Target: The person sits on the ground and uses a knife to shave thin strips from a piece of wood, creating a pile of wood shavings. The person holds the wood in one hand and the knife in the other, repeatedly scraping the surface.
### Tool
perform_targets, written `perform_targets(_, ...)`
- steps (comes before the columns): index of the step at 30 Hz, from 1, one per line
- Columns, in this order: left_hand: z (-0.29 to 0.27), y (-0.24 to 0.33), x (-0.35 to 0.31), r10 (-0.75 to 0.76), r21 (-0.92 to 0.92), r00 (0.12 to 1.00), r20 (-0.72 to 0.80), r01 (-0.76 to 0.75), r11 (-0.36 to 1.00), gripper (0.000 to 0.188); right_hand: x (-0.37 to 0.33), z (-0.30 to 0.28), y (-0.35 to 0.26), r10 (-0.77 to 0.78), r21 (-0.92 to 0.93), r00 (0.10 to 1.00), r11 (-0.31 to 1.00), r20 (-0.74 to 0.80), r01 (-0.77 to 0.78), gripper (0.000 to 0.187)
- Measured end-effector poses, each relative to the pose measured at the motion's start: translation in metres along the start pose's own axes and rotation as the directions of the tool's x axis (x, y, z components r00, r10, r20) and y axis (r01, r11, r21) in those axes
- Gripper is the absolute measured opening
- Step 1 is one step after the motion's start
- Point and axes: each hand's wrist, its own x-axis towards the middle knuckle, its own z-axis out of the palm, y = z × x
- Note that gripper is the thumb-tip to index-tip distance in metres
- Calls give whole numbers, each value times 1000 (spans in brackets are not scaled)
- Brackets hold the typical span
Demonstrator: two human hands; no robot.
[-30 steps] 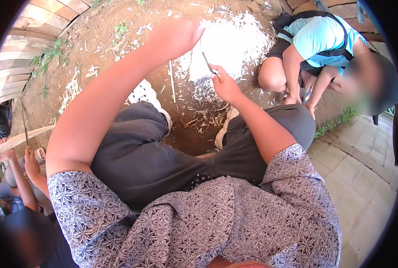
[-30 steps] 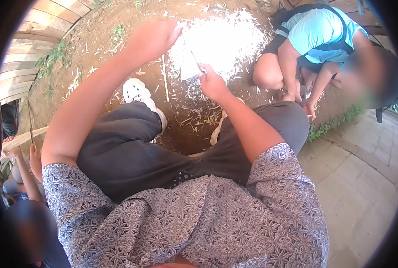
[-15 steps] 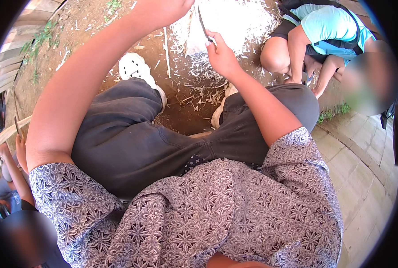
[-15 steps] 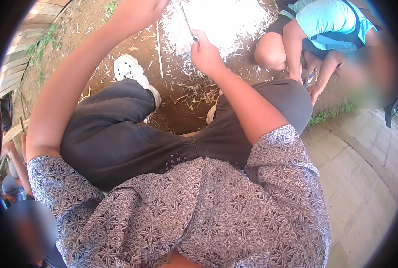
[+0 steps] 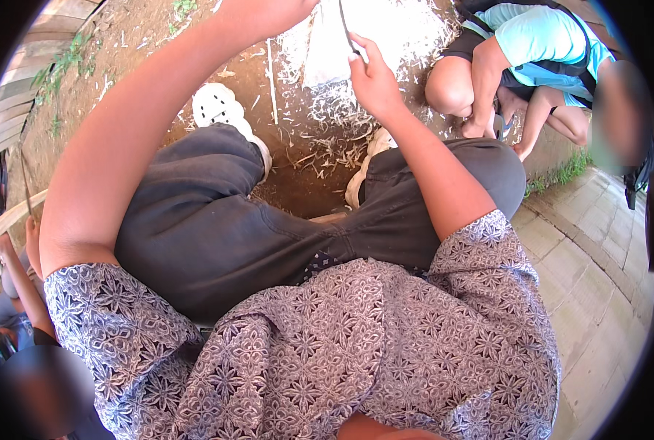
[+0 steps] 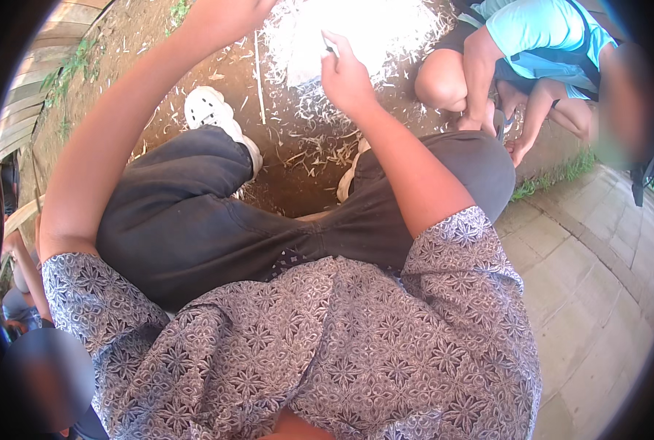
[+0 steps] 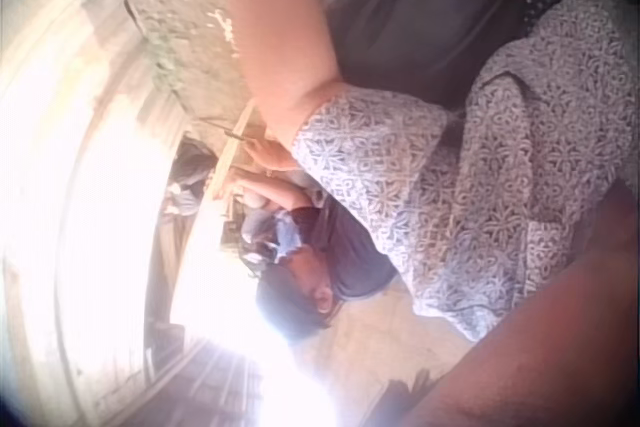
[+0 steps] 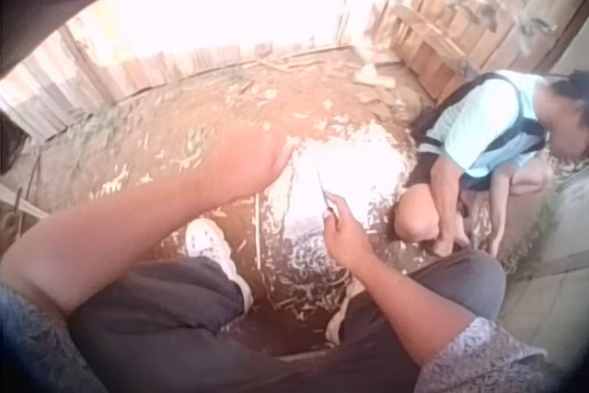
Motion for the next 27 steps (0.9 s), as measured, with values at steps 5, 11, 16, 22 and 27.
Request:
perform_targets(5,3,2,6,20,0,999,35,-20,1000,43,0,13,-1,7,-54,997,999,71,-3,44)
perform_targets(11,0,4,4,59,15,998,-4,-59,998,42,16,7,53,146,-265,971,960,189,-93,46)
perform_targets(16,4,5,1,76,15,997,6,-77,997,42,30,0,30,115,-8,991,993,-69,-116,51)
perform_targets(22,-16,18,-1,230,88,966,119,-241,967,40,64,31,27,70,204,991,978,-113,-46,31)
perform_targets(27,-18,27,-10,243,9,961,133,-246,969,37,72,40,22,149,36,976,989,-160,-145,32)
